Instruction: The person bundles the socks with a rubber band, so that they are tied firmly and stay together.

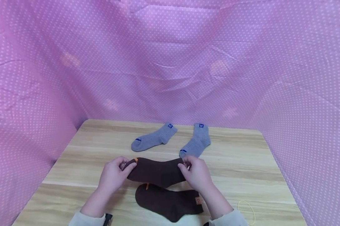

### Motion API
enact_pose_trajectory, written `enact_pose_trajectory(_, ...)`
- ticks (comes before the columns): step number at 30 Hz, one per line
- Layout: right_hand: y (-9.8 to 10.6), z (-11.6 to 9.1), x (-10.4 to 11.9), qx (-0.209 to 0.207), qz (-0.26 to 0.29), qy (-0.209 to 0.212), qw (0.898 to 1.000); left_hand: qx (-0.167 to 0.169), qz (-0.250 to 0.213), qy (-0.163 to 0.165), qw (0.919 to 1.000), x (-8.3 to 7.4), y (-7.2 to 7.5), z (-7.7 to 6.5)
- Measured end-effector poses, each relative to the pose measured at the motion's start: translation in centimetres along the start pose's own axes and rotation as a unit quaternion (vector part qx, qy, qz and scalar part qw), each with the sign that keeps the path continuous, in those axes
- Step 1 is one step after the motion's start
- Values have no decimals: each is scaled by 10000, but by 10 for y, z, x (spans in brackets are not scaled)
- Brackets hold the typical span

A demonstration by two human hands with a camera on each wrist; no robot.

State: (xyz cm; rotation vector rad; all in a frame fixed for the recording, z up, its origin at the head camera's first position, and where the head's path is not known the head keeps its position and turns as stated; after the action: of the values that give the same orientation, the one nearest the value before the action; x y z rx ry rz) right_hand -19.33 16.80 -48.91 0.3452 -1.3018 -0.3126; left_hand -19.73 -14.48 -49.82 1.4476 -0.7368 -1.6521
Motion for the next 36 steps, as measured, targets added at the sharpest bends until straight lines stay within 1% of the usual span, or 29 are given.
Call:
enact_pose_trajectory(9,11,-13,-3,-17,0,-265,9996,98,-147,-117,9998,-10,-2,-9)
enact_pose_trajectory(15,17,-23,-5,-43,-30,-350,9994,141,-132,-150,9997,-14,-7,-14)
enact_pose_trajectory(18,20,-26,-6,-59,-84,-379,9992,172,-168,-223,9995,-16,-9,-18)
enact_pose_trajectory(21,24,-30,-5,-70,-41,-383,9992,175,-196,-262,9993,-17,-11,-21)
enact_pose_trajectory(25,27,-34,-6,-59,81,-494,9987,186,-183,-268,9993,-19,-13,-23)
enact_pose_trajectory(36,32,-43,-11,4,232,-702,9973,354,-199,-345,9986,-25,-17,-27)
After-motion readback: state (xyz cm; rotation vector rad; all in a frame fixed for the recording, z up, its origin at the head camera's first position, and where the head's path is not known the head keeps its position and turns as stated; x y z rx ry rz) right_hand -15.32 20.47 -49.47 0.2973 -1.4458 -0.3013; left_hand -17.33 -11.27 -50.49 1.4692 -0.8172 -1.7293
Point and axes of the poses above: each hand's wrist, its own z-axis towards the middle knuckle, its own y-axis out of the back of the hand, x = y × z, the point moved 2 cm from there along z, towards the middle knuckle, and after that the axes turned 14 degrees about z, right-handed, at the moved point
